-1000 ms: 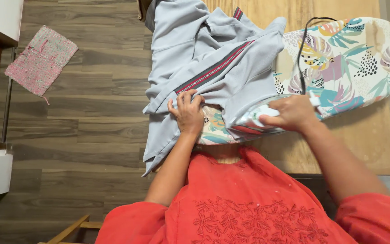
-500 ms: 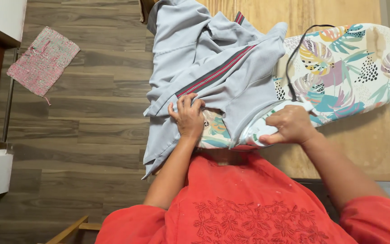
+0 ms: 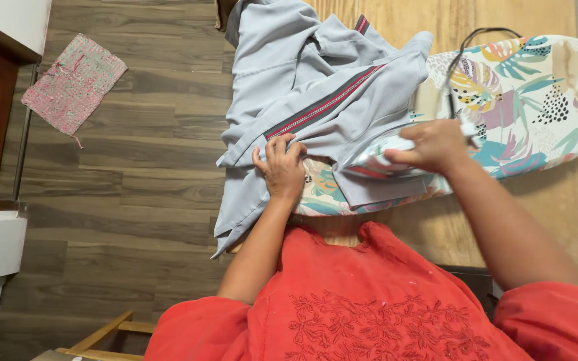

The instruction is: The person irons a grey polo shirt on an ironing board by moving a steam iron over various sections including the sleeves and torso, then picks up and folds the shirt.

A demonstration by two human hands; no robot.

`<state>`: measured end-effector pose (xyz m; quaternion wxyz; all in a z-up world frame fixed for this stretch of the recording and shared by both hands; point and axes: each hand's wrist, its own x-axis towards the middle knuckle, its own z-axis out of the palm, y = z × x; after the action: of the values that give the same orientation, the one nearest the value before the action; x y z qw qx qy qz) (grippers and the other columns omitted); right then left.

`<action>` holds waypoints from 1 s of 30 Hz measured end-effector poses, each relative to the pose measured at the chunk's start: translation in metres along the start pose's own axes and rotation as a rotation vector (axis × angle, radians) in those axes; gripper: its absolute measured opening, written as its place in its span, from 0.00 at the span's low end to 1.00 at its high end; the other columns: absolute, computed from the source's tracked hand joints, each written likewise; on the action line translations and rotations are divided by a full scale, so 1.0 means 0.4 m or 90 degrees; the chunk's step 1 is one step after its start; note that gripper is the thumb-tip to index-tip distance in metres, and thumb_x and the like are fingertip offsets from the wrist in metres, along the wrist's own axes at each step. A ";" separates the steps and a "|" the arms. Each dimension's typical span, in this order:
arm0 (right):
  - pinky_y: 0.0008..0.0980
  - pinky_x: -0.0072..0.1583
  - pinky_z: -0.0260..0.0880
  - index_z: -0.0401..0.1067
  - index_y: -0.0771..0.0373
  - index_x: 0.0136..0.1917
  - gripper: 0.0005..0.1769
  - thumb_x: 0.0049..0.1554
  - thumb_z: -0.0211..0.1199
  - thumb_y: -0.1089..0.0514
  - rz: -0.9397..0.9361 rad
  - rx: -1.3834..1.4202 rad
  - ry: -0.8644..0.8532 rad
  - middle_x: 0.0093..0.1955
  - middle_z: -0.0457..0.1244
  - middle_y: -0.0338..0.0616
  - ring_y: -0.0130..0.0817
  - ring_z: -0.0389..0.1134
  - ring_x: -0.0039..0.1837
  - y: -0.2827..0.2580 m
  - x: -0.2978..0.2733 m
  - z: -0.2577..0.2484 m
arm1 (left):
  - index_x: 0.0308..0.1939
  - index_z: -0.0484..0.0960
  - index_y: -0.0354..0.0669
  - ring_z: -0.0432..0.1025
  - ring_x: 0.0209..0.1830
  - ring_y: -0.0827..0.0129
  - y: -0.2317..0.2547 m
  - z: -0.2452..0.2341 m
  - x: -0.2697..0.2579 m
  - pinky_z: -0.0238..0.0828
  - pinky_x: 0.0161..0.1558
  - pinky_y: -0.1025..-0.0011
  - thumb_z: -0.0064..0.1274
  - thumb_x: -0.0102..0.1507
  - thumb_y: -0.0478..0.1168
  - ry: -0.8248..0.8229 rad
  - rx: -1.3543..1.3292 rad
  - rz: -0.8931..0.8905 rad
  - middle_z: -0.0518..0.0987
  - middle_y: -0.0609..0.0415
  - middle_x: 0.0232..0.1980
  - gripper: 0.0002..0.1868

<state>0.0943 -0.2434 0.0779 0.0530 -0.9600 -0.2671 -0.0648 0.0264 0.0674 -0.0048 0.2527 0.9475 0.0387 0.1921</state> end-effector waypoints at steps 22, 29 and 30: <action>0.52 0.45 0.69 0.83 0.59 0.55 0.44 0.66 0.53 0.17 0.465 -0.143 0.128 0.45 0.71 0.60 0.60 0.72 0.48 0.452 -0.071 0.004 | 0.47 0.81 0.53 0.65 0.66 0.63 0.180 -0.009 -0.173 0.39 0.68 0.40 0.61 0.59 0.50 -0.066 -0.134 0.314 0.74 0.60 0.59 0.15; 0.64 0.59 0.53 0.74 0.59 0.60 0.32 0.67 0.58 0.28 0.354 -0.126 0.252 0.62 0.62 0.58 0.63 0.60 0.64 0.453 -0.083 -0.003 | 0.48 0.84 0.57 0.73 0.51 0.71 0.238 0.068 -0.204 0.52 0.59 0.54 0.58 0.64 0.44 -0.069 -0.038 0.246 0.79 0.65 0.45 0.08; 0.61 0.61 0.50 0.71 0.59 0.64 0.29 0.67 0.58 0.32 0.228 -0.180 0.355 0.67 0.58 0.59 0.63 0.55 0.67 0.416 -0.108 0.012 | 0.46 0.84 0.56 0.74 0.46 0.70 0.251 0.076 -0.197 0.54 0.58 0.56 0.58 0.64 0.44 -0.057 -0.010 0.226 0.78 0.63 0.41 0.07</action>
<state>0.1445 -0.4066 0.0555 0.0014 -0.9348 -0.0586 -0.3503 -0.0370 -0.0476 -0.0066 0.2239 0.9450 -0.1422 0.1916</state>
